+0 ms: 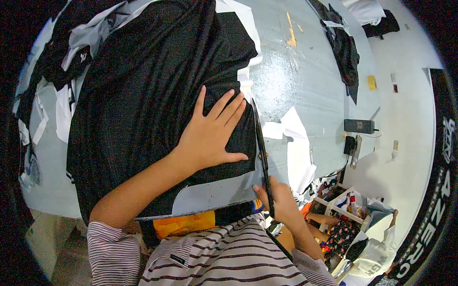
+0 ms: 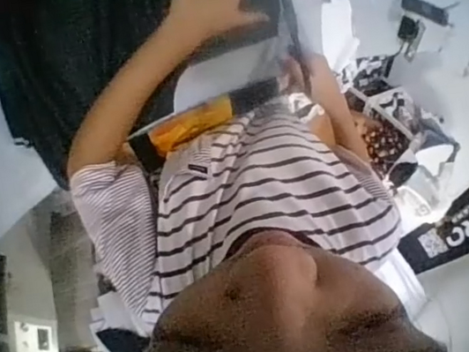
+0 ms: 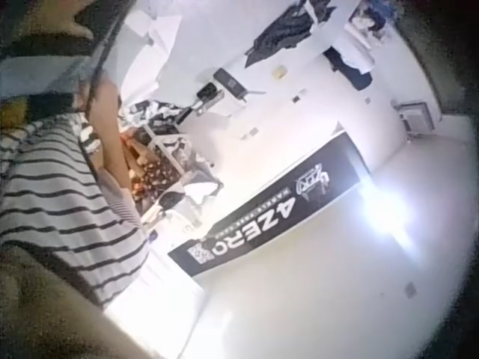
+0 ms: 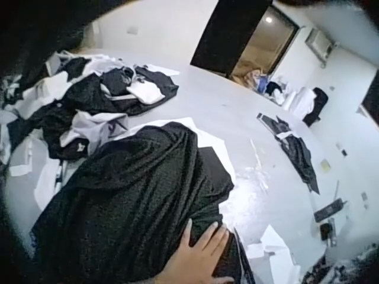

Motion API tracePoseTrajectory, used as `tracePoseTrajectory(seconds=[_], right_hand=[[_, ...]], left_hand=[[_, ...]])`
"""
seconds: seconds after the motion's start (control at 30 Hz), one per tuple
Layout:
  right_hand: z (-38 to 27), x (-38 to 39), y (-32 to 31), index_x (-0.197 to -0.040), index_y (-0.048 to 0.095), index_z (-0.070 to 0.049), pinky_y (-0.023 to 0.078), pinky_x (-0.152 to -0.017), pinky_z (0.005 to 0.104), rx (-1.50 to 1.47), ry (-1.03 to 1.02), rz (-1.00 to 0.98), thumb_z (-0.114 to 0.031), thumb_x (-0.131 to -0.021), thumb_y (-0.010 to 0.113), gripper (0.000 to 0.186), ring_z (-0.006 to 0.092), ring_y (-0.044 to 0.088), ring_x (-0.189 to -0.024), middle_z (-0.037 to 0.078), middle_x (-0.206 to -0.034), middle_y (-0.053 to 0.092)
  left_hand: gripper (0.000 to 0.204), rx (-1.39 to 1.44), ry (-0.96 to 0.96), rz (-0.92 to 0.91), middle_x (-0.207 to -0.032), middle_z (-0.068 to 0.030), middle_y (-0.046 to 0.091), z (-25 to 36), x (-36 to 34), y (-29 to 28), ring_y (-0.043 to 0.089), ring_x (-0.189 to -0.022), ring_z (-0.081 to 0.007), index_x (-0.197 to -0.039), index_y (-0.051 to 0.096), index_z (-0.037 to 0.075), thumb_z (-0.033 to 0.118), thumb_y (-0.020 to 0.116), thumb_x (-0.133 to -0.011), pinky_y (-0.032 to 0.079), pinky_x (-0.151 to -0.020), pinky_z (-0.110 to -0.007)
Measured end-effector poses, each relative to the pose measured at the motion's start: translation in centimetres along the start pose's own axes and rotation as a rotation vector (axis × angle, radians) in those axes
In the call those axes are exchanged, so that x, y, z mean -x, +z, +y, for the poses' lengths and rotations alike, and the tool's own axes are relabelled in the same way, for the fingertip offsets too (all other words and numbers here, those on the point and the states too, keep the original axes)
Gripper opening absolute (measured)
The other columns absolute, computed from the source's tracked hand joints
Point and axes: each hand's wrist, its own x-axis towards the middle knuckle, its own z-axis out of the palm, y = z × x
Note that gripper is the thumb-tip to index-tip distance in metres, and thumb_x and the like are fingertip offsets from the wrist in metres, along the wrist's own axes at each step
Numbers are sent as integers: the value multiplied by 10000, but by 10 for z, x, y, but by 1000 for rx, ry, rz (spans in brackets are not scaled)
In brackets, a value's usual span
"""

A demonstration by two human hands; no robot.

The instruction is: Cutting black fabric along the edges of a white paper pattern using large scissors.

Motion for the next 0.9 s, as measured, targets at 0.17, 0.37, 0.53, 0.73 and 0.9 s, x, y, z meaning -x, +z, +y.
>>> tracePoseTrajectory(seconds=[0.17,0.37,0.53,0.73,0.9], right_hand=[[2,4,-4,-770,495,30,395,-469,351,-38,42,-26,-274,-883,620,347,236,516,-452,143,-530,515],[-1,4,-10,-777,500,36,416,-508,362,-3,63,-83,-293,-867,636,368,256,547,-506,160,-563,532],[-8,0,-15,-842,485,15,438,-501,294,-27,6,-117,-266,-894,577,301,157,555,-515,77,-598,526],[-12,-3,-19,-835,495,63,440,-613,406,-1,33,-167,-371,-890,583,446,351,583,-641,231,-664,569],[-21,-5,-18,-850,488,52,427,-621,431,-25,57,-152,-381,-873,589,446,382,565,-650,233,-672,554]], left_hand=[[1005,6,7,15,-1454,-122,336,0,0,-1,258,-1372,-251,-1373,386,-12,691,587,-683,88,-1100,-627],[1018,9,7,-15,-1464,-108,324,0,-1,-2,235,-1383,-241,-1381,375,-1,708,577,-679,88,-1099,-623],[1009,26,18,-1,-1449,-114,343,1,-2,-5,250,-1377,-238,-1373,384,-5,689,598,-673,92,-1105,-616],[998,-5,-7,-40,-1457,-111,331,1,-2,-7,237,-1383,-238,-1377,381,6,691,592,-682,79,-1105,-616],[998,10,1,-40,-1460,-110,327,2,-3,-6,226,-1387,-237,-1380,376,6,691,588,-686,67,-1104,-619]])
